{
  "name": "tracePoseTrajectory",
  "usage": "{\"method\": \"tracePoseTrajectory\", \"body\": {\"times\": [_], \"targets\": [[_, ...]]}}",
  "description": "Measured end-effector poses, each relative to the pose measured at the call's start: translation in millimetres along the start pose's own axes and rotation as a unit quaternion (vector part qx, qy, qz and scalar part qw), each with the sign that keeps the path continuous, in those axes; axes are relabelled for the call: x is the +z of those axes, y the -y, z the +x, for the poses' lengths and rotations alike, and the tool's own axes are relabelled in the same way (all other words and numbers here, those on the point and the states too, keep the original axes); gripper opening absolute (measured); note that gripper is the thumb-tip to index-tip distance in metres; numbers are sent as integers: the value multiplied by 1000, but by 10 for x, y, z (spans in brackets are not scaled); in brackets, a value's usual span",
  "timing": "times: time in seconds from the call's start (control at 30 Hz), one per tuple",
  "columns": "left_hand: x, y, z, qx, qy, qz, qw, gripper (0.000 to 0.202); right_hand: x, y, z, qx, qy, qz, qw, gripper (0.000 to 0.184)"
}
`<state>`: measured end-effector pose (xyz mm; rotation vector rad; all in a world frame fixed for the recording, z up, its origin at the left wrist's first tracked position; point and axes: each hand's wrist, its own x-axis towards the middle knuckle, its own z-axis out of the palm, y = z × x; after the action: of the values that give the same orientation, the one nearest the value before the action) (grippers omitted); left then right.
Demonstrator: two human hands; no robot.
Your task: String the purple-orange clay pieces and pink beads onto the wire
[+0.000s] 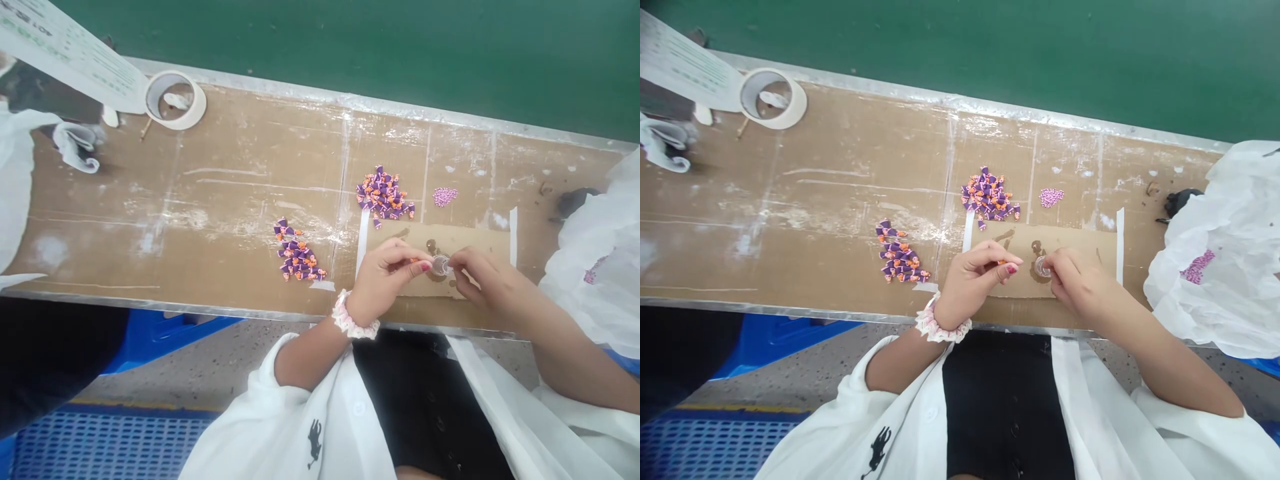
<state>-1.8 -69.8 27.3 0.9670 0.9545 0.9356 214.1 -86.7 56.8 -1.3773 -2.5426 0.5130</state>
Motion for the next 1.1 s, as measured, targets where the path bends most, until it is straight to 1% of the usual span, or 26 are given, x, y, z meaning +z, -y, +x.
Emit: {"method": "tracePoseTrajectory", "body": {"times": [0.1,0.2,0.33,0.4,0.47,0.57,0.63,0.7,0.73,0.8,0.93,1.1], "targets": [[6,-6,12,-66,29,-107,992,26,28,1,46,-41,14,-44,998,14],[5,-19,24,-106,33,-182,977,32,42,23,101,-70,6,-82,994,12],[-15,-13,36,-124,21,-211,969,33,71,26,129,-74,11,-129,989,13],[-24,-2,37,-130,15,-210,969,33,72,11,117,-73,21,-122,990,14],[-26,9,34,-139,13,-209,968,33,48,3,98,-57,13,-92,994,13],[-13,17,23,-154,35,-222,962,33,-21,50,83,15,-21,-8,1000,11],[3,13,15,-171,69,-244,952,32,-62,129,92,70,-76,76,992,15],[21,2,8,-193,110,-274,936,31,-82,232,119,100,-139,162,972,20],[29,-6,5,-202,129,-289,927,31,-85,284,137,103,-162,195,962,23],[42,-25,0,-211,159,-310,913,30,-86,374,175,84,-176,236,952,28],[49,-56,-11,-217,187,-320,903,29,-85,463,224,36,-154,249,956,32],[39,-41,-19,-208,196,-318,904,28,-73,468,201,35,-138,235,961,32]]}}
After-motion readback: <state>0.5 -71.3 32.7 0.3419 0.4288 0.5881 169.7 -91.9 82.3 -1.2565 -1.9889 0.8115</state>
